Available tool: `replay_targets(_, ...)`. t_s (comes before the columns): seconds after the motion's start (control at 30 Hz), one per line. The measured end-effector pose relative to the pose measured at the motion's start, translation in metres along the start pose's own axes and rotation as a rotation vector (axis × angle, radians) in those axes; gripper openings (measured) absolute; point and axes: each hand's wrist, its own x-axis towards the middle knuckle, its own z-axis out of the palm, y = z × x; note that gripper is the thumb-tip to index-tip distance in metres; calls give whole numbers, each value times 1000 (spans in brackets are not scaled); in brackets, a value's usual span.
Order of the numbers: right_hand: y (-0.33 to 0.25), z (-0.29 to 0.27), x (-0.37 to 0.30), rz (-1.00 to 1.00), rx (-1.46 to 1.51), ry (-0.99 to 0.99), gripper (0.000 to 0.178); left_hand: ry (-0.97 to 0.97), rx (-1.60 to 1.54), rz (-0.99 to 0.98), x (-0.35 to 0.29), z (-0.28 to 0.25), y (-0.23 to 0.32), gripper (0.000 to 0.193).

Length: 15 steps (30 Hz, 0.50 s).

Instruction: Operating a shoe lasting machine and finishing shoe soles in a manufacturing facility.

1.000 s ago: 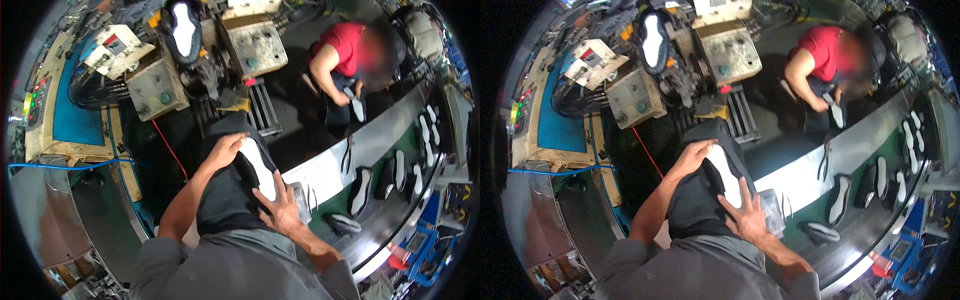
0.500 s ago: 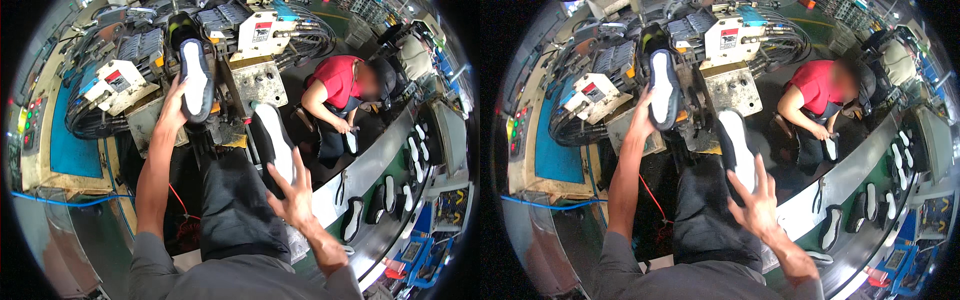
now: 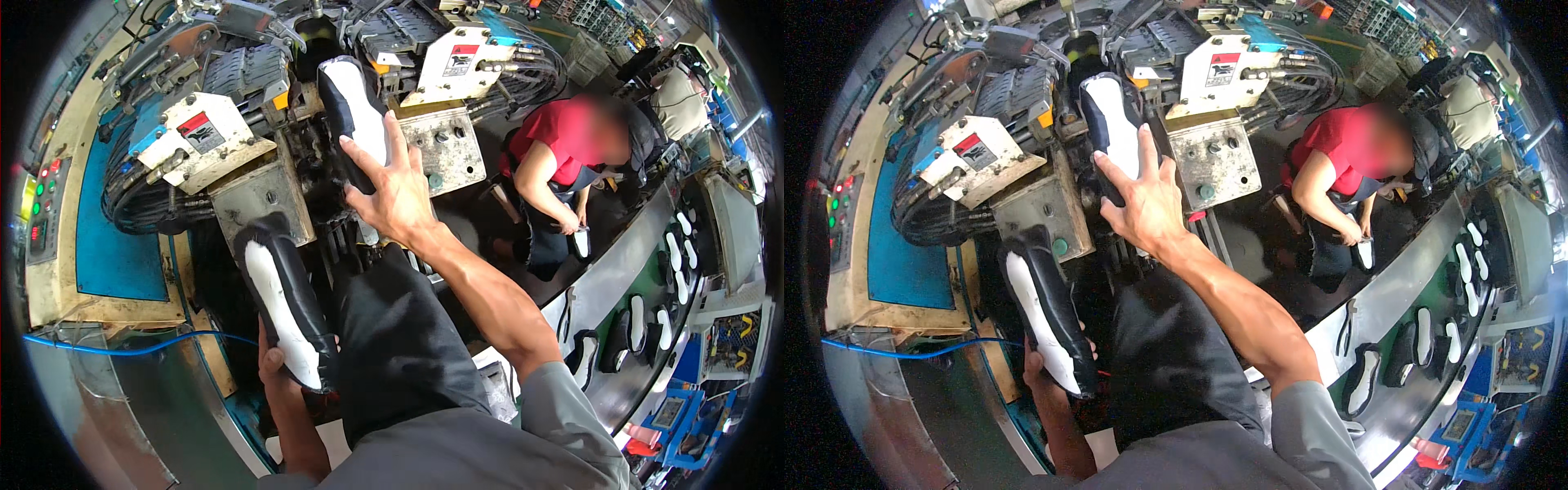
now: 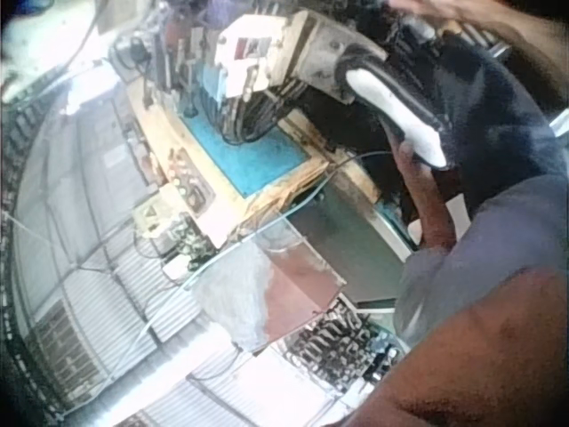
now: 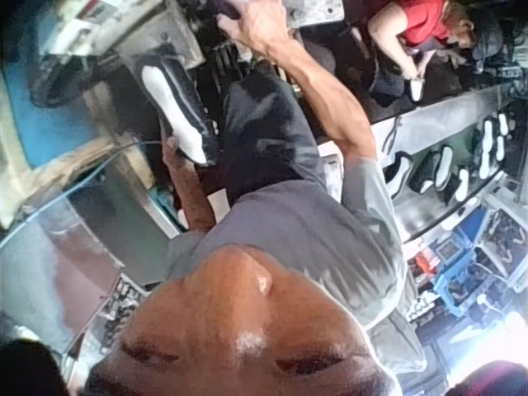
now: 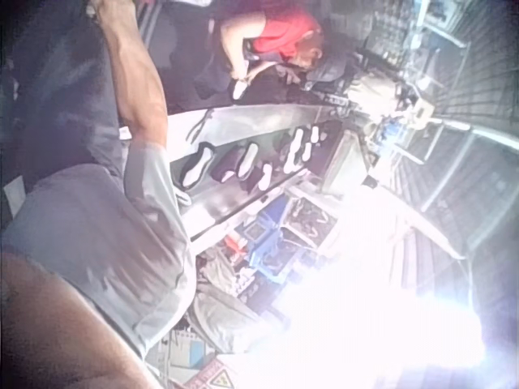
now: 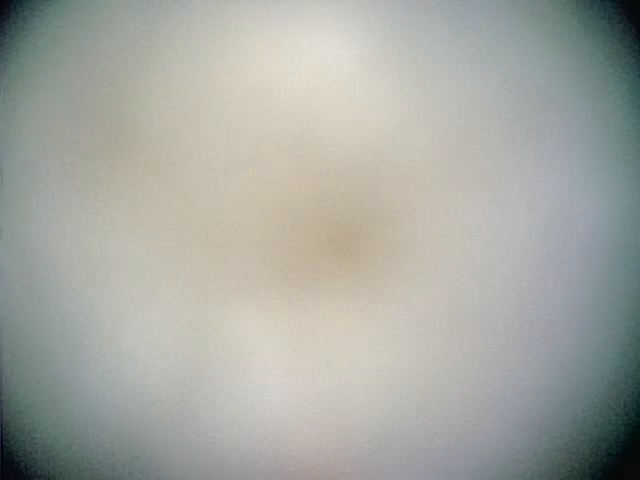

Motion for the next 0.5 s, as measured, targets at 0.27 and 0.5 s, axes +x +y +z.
replay_targets(0.27,-6,14,9,30,-35,-68,78,21,-3,-100,-44,-41,-14,107)
replay_targets(0.5,-32,41,-3,-5,-94,8,89,44,32,-162,-71,-22,-24,104)
